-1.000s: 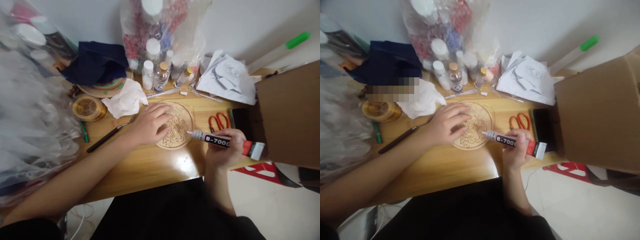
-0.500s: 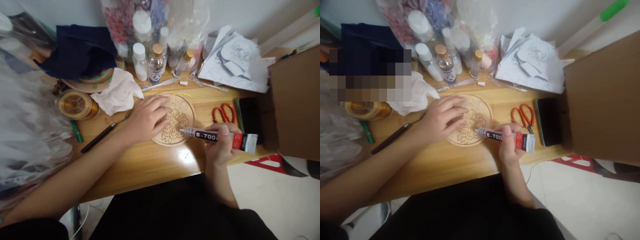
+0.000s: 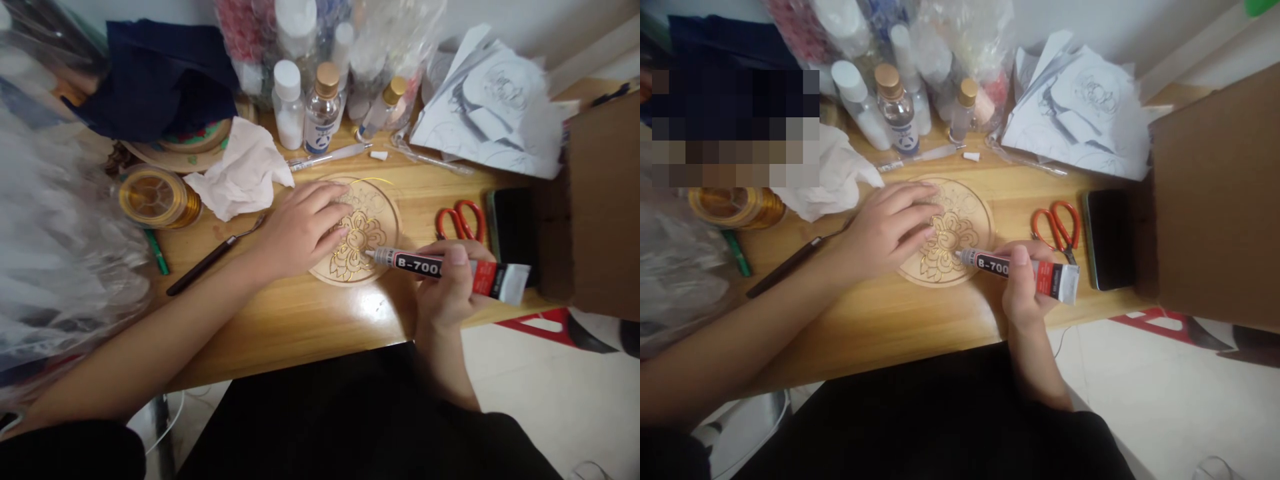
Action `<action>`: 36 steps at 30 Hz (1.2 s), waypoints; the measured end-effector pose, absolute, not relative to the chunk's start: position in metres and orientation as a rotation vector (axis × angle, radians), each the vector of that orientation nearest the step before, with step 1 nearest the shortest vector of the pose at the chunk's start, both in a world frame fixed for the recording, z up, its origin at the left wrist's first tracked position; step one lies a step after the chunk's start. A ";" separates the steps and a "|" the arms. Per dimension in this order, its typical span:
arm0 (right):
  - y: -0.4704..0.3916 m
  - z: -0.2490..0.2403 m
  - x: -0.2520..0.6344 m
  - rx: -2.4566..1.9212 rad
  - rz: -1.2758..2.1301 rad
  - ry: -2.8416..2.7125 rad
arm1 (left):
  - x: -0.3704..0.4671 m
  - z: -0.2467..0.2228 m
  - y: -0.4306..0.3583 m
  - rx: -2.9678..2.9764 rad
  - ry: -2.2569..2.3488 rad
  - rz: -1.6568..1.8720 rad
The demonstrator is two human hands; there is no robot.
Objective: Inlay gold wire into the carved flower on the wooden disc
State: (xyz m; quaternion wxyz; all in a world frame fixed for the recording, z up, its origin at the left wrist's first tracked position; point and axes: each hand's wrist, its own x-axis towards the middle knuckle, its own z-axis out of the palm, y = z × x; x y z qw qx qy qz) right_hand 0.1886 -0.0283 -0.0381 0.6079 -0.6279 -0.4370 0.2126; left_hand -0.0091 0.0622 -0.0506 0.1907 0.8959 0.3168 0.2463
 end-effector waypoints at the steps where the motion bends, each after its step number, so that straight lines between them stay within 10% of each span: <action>1: -0.028 -0.039 0.189 -1.445 0.489 -1.010 | -0.009 -0.051 0.062 2.519 0.891 0.691; 36: -0.027 -0.041 0.191 -1.362 0.427 -1.120 | -0.008 -0.052 0.061 2.545 0.882 0.762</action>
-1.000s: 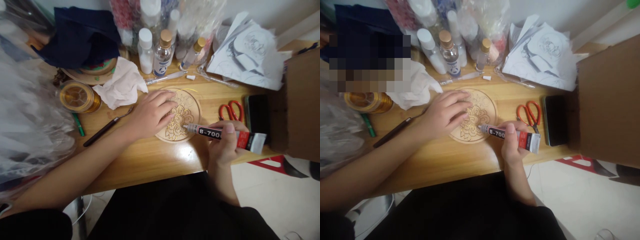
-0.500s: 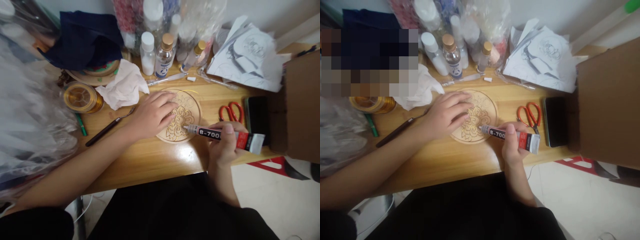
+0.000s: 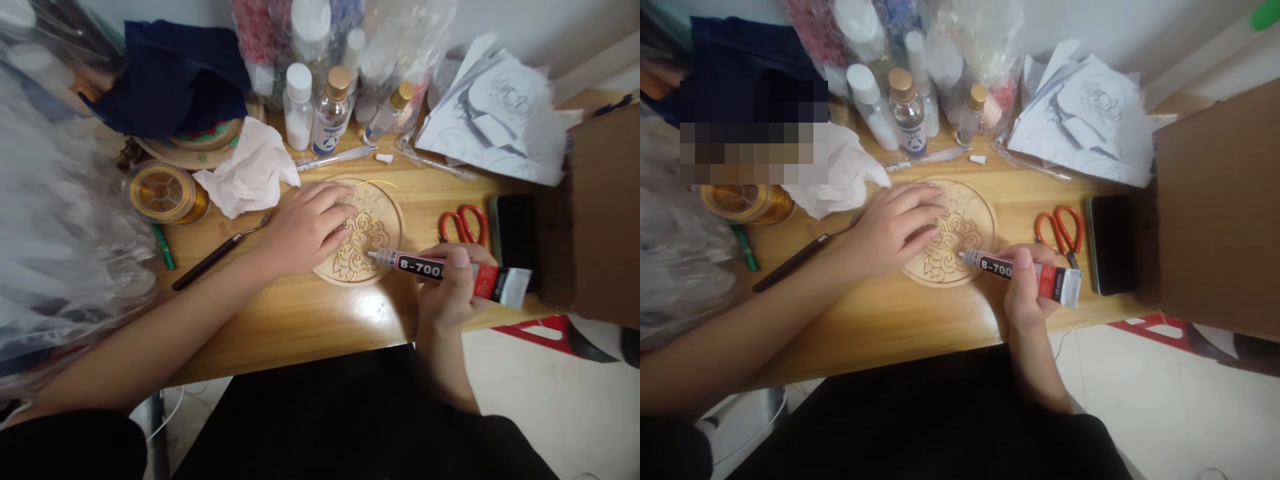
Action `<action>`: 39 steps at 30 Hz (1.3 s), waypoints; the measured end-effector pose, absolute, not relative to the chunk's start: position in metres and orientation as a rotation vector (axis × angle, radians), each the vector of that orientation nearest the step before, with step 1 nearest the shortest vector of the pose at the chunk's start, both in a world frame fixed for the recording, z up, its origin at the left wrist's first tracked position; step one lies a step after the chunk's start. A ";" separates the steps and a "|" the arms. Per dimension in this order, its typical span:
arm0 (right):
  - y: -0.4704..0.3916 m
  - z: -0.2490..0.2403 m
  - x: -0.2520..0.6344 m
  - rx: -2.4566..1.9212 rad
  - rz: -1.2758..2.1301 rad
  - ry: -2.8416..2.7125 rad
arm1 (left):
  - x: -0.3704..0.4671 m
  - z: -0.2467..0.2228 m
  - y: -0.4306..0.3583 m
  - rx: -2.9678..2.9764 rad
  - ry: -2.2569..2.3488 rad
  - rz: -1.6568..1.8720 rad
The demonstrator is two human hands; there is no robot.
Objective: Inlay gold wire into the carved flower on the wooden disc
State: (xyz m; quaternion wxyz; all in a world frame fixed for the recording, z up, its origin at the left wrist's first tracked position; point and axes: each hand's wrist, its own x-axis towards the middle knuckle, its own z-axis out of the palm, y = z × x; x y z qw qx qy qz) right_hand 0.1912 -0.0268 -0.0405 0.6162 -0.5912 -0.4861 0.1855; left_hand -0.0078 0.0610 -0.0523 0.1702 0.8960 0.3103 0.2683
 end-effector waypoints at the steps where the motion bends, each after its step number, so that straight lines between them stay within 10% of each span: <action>1: -0.027 -0.040 0.191 -1.365 0.436 -1.125 | -0.008 -0.052 0.061 2.545 0.884 0.759; 39: -0.027 -0.036 0.188 -1.414 0.383 -1.147 | -0.008 -0.050 0.061 2.476 0.894 0.701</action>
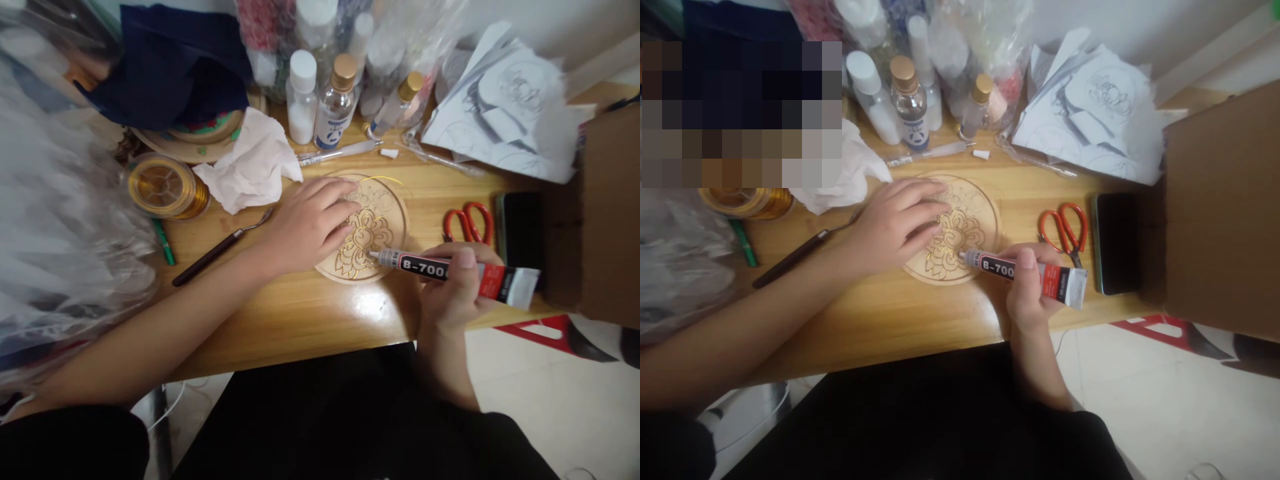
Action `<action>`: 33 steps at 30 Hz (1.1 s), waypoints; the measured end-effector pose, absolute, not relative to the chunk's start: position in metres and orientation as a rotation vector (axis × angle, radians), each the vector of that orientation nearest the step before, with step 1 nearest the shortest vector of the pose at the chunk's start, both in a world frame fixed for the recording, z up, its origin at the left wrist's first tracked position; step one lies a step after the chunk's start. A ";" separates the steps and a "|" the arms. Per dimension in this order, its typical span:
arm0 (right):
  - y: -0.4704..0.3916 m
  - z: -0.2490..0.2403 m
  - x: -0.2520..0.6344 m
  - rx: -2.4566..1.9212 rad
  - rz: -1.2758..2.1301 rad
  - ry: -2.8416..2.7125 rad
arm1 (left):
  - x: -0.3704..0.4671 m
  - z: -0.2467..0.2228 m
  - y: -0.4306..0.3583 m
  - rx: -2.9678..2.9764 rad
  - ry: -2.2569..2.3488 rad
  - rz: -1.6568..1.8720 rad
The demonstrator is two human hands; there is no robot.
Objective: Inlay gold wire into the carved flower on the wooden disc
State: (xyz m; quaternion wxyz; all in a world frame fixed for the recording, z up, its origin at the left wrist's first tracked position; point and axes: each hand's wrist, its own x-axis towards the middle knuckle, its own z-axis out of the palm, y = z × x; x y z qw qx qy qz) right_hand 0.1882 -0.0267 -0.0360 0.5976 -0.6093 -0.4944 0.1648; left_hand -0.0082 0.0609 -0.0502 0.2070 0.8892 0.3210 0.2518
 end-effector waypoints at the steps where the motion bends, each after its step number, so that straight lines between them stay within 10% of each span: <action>1: -0.027 -0.036 0.188 -1.419 0.397 -1.143 | -0.008 -0.050 0.061 2.481 0.896 0.698; 33: -0.028 -0.036 0.189 -1.425 0.300 -1.163 | -0.008 -0.051 0.061 2.486 0.892 0.688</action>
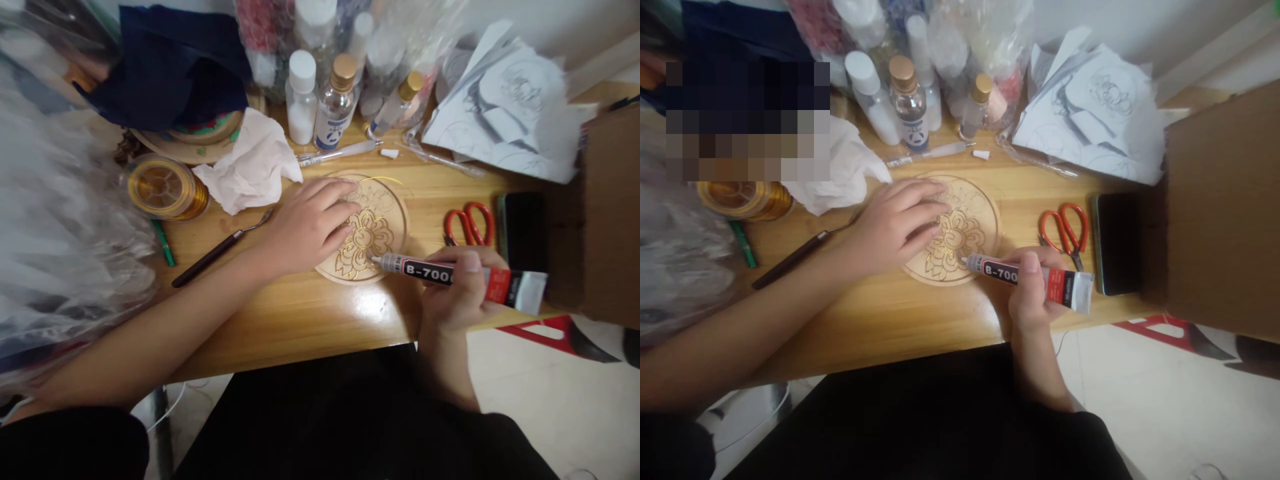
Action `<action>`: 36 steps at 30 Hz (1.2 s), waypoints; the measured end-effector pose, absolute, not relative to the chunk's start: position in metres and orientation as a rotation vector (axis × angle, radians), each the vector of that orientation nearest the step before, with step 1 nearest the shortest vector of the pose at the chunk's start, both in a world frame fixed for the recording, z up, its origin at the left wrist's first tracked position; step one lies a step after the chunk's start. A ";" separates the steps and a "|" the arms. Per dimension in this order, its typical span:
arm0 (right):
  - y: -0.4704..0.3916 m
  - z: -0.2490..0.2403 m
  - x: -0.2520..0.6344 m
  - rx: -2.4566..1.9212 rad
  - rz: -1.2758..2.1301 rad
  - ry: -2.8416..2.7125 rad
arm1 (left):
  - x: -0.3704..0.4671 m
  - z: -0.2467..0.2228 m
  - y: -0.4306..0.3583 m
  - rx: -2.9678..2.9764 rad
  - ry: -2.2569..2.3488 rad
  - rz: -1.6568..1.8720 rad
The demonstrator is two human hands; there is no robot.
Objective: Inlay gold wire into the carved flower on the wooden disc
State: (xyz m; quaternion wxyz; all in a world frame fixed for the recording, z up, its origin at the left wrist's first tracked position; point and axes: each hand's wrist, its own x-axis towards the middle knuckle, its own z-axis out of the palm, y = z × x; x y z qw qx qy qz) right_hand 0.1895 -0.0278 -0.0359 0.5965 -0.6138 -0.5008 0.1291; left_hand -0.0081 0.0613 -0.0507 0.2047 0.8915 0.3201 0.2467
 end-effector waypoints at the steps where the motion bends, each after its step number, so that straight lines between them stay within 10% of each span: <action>1: -0.028 -0.035 0.189 -1.433 0.289 -1.163 | -0.008 -0.051 0.061 2.483 0.893 0.685; 36: -0.026 -0.037 0.189 -1.407 0.236 -1.137 | -0.008 -0.050 0.061 2.519 0.907 0.685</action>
